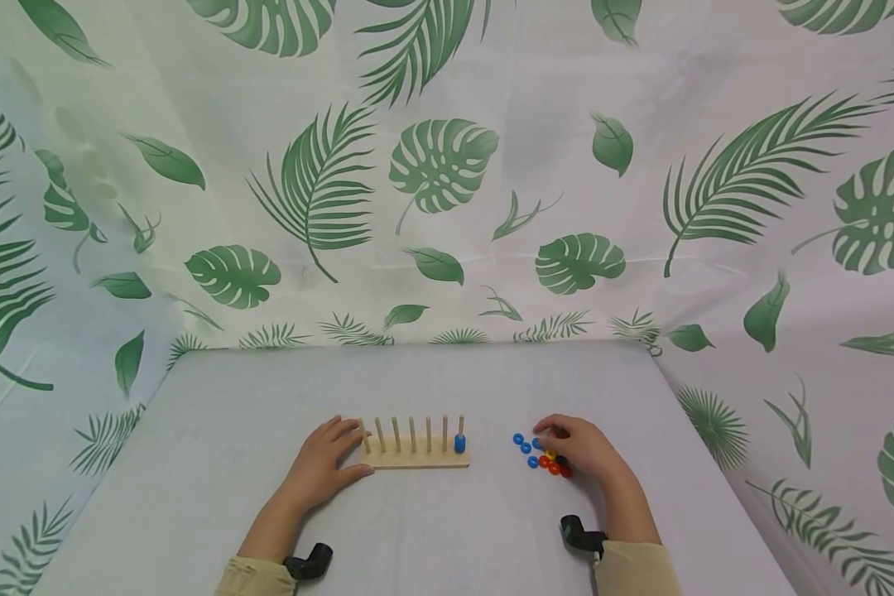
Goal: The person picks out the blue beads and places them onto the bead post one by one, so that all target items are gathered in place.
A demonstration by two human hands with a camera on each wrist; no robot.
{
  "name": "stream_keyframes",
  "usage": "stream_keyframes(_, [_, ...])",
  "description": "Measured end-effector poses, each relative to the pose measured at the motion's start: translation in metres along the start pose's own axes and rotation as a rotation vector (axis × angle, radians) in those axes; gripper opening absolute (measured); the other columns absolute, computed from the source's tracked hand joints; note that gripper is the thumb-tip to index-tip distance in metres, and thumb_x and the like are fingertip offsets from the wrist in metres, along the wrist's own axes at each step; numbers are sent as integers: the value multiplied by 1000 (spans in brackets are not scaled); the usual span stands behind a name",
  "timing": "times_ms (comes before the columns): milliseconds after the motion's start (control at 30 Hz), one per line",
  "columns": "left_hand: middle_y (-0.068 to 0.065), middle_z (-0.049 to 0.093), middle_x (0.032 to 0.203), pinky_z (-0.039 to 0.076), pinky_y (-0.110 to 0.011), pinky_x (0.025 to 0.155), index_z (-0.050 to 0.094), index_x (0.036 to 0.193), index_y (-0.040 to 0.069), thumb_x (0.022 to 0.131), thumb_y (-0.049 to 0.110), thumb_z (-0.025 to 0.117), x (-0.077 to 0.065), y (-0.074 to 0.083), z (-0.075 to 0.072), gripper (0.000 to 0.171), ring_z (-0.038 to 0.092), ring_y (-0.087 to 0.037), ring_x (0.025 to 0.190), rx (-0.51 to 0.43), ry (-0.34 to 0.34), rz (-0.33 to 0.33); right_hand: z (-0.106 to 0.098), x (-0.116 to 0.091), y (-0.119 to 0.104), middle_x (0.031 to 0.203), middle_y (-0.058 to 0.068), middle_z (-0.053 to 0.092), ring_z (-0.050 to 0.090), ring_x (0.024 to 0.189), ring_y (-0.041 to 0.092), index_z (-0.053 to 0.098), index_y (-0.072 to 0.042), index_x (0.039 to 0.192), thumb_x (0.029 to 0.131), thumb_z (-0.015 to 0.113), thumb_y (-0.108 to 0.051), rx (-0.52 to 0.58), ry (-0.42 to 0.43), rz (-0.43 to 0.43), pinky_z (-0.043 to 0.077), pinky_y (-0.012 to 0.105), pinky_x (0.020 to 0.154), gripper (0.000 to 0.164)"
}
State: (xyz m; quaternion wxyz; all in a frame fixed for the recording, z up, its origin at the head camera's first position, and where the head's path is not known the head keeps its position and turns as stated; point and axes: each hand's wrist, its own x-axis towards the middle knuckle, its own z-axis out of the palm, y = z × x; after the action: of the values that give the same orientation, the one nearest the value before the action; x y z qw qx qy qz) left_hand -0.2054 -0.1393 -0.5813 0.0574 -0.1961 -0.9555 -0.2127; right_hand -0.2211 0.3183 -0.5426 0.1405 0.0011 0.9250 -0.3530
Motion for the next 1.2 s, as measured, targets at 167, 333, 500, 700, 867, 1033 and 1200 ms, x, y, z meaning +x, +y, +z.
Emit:
stream_keyframes(167, [-3,53,146,29,-54,120,61,134,18,83,57,70,0,0,0,65,37,-36,144,-1,-2,1,0,1,1,87,4,55,53,78,19,70,-19,114,91,71,-27,-1,-14,-14,44,29,65,25])
stream_keyframes(333, [-5,53,146,28,-55,120,61,134,17,83,55,71,-1,1,-2,65,37,-37,144,-23,-4,-4,2,2,0,86,3,56,53,76,18,70,-19,110,91,71,-29,-27,0,-6,45,29,63,22])
stream_keyframes(500, [-6,53,146,28,-56,120,61,135,16,83,55,71,-1,2,-3,66,36,-37,144,-33,-8,-3,3,3,0,85,3,55,53,73,17,68,-21,110,91,72,-30,-35,9,-15,44,28,60,22])
stream_keyframes(700, [-6,53,145,29,-56,120,61,134,16,83,54,72,0,1,-1,65,37,-38,143,-26,0,7,4,3,1,85,3,54,52,73,17,69,-20,110,91,71,-28,-39,16,-28,44,28,60,20])
stream_keyframes(867, [-6,54,145,30,-56,119,62,134,16,83,54,72,-1,0,-1,64,38,-38,143,-23,10,17,6,2,0,81,3,54,51,67,17,66,-18,110,90,73,-29,-31,32,-24,44,27,55,23])
stream_keyframes(1033, [-5,52,146,29,-55,120,60,136,17,83,56,71,-1,0,-1,66,36,-37,144,-24,-4,4,6,1,-3,80,3,53,51,65,17,66,-17,110,91,72,-26,-23,35,-10,44,27,53,22])
stream_keyframes(1200, [-4,51,147,27,-54,121,59,137,18,83,56,71,-1,0,-1,66,35,-36,145,-41,-8,-9,8,1,-2,80,3,52,51,65,17,66,-19,109,91,72,-28,-29,45,0,43,27,53,22])
